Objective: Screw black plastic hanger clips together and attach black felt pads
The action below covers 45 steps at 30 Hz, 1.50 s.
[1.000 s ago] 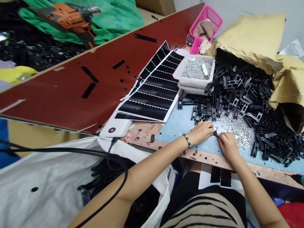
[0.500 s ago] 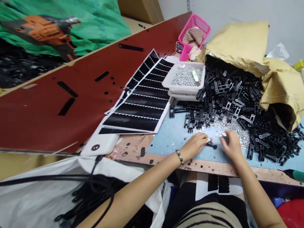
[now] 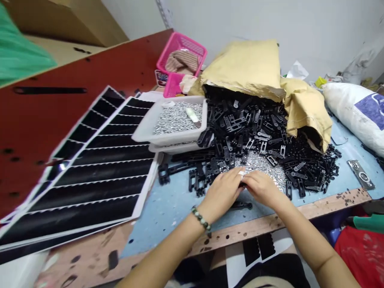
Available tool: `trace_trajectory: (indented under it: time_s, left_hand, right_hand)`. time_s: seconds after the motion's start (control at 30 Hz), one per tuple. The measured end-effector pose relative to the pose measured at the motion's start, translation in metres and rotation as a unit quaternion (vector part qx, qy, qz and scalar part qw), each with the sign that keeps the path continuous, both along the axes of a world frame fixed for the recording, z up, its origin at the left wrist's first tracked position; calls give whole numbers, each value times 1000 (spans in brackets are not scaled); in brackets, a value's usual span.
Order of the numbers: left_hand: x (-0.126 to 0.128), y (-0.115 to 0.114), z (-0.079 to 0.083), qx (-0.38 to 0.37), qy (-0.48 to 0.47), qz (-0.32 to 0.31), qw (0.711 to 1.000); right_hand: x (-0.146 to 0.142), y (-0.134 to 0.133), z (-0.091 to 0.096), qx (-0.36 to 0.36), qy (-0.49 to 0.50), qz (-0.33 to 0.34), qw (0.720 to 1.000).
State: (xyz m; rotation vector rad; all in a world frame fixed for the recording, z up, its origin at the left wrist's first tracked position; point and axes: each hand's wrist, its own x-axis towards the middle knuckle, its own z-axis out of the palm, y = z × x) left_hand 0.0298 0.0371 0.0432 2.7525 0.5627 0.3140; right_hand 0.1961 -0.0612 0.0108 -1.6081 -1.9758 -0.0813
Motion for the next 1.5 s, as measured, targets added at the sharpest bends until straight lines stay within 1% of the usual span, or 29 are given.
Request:
trace_trajectory:
  time_s: [0.03,0.07,0.1,0.17,0.2,0.23,0.3,0.43,0.53,0.57,0.63,0.7,0.77,0.87,0.93,1.0,1.03,1.1,1.13,1.2,1.23,1.27,1.3,1.4,1.5]
  left_hand:
    - [5,3,2,-28,43,-4,999]
    - [9,6,2,-58,74,0,996]
    - [10,7,2,-89,87,12,992]
    - [10,7,1,-149,70,45,985]
    - [9,6,1,-179,51,58,981]
    - [8,4,0,-207,32,66,976]
    - [6,0,-1,-252,-1,82,964]
    - [0,-4,-2,-309,-57,99,944]
    - [-7,-1,-5,-346,-57,119,929]
    - [-8,0,-7,-356,-48,126,925]
    - [-9,3,-11,-371,-34,131,919]
    - [-8,3,-16,-381,-32,128,915]
    - [-6,2,-21,-393,-38,119,911]
    - [-4,-2,-24,-411,-41,93,906]
    - [-3,-4,-23,-420,-56,81,902]
    - [0,-7,-19,-428,-82,80,897]
    - [2,-8,-17,-429,-95,83,894]
    - [9,-13,-12,-419,-107,90,897]
    - [12,-15,-10,-405,-111,93,903]
    - [17,-18,-7,-354,-114,80,925]
    - [18,-20,-6,-324,-117,65,937]
    - [18,-21,-6,-292,-120,49,948]
    - [18,-21,-6,-261,-121,37,957]
    - [12,-23,-9,-182,-102,30,978]
    - [8,-24,-9,-119,-69,26,990]
  right_hand:
    - [3,-5,-1,10,14,-5,1000]
    - [8,-9,-1,20,32,-49,998]
    - [17,-11,-3,24,47,-119,992]
    - [40,-10,-4,13,54,-257,965]
    - [53,-8,-5,2,48,-307,950]
    - [65,-5,-5,-11,39,-343,939]
    - [89,2,-3,-27,29,-387,921]
    - [137,11,2,-48,39,-467,882]
    - [171,10,0,-74,67,-530,842]
    - [179,10,-2,-87,77,-540,834]
    - [188,8,-7,-112,95,-532,834]
    - [188,8,-13,-125,107,-501,850]
    - [183,6,-14,-119,116,-462,871]
    - [176,0,-8,-74,131,-413,898]
    - [170,-4,0,-26,144,-392,908]
    - [156,-7,6,15,164,-369,914]
    - [144,-6,8,25,175,-355,918]
    - [110,-4,9,26,207,-303,930]
    - [90,-2,9,17,226,-266,937]
    - [49,-1,9,-15,254,-182,950]
    - [31,-1,10,-36,247,-151,956]
    - [16,-1,12,-57,226,-135,963]
    - [4,0,14,-76,189,-131,970]
    - [-12,3,23,-111,70,-145,981]
    - [-15,6,29,-126,18,-142,982]
